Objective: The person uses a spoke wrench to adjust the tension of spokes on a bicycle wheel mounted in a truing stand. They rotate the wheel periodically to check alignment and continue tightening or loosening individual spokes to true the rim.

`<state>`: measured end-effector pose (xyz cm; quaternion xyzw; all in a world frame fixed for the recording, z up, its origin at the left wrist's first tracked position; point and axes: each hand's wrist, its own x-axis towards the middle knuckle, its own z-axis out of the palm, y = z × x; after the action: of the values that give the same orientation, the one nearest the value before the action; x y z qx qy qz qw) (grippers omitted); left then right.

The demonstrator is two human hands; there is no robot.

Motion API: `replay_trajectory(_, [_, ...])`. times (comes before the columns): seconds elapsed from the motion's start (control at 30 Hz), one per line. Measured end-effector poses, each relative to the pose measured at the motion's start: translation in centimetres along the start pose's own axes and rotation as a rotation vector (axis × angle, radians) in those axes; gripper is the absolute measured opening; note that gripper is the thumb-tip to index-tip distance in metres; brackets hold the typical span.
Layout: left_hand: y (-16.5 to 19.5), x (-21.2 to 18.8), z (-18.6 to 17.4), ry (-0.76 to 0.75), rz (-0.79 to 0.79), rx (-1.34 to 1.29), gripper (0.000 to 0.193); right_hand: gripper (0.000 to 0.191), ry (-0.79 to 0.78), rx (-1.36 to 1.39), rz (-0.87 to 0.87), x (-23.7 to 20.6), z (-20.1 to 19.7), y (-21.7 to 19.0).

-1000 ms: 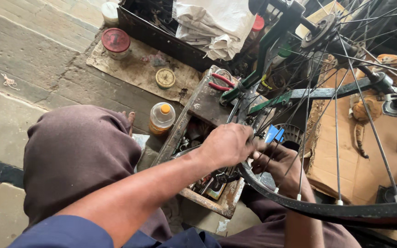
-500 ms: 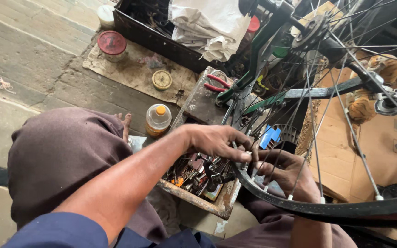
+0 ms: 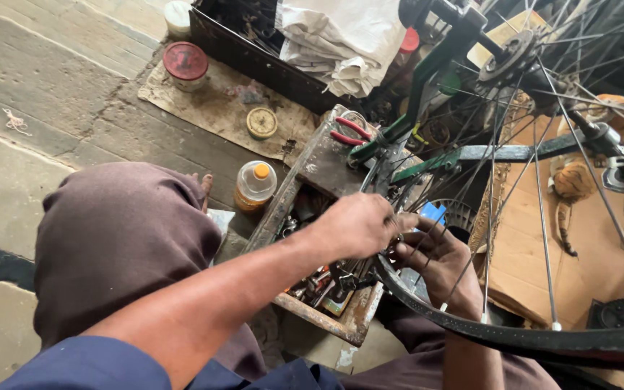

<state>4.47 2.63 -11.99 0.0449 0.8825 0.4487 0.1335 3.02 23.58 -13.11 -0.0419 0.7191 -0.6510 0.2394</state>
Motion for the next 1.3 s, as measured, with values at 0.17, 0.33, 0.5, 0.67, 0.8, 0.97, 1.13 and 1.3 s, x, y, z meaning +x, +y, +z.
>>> replay_trajectory(0.17, [-0.6, 0.0, -0.1, 0.18, 0.242, -0.146, 0.042, 0.034, 0.135, -0.202, -0.042, -0.8, 0.2, 0.6])
replay_trajectory(0.33, [-1.1, 0.4, 0.4, 0.177, 0.313, -0.255, 0.036, 0.03, 0.227, -0.08, -0.035, -0.9, 0.1, 0.1])
replay_trajectory(0.5, [-1.1, 0.5, 0.2, 0.156, 0.335, -0.23, 0.034, 0.034, 0.372, -0.272, -0.05, -1.1, -0.2, -0.3])
replay_trajectory(0.67, [-0.8, 0.2, -0.3, 0.151, 0.308, -0.247, 0.037, 0.037, 0.249, -0.083, -0.076, -0.9, 1.3, 0.9])
replay_trajectory(0.8, [-1.3, 0.4, 0.3, 0.087, 0.184, -0.231, 0.048, 0.039, 0.123, 0.063, -0.122, -1.1, 1.8, 0.5])
replay_trajectory(0.97, [-2.4, 1.4, 1.6, -0.035, 0.189, -0.168, 0.052, 0.038, 0.203, -0.355, 0.009, -1.6, 1.9, -0.7])
replay_trajectory(1.13, [-2.5, 1.9, 1.4, -0.14, 0.18, -0.267, 0.055, 0.034, 0.14, -0.216, -0.02, -1.6, 1.5, -0.6])
replay_trajectory(1.3, [-1.0, 0.2, 0.2, -0.06, 0.052, -0.304, 0.053, 0.028, 0.174, -0.374, -0.086, -1.0, 1.3, 0.7])
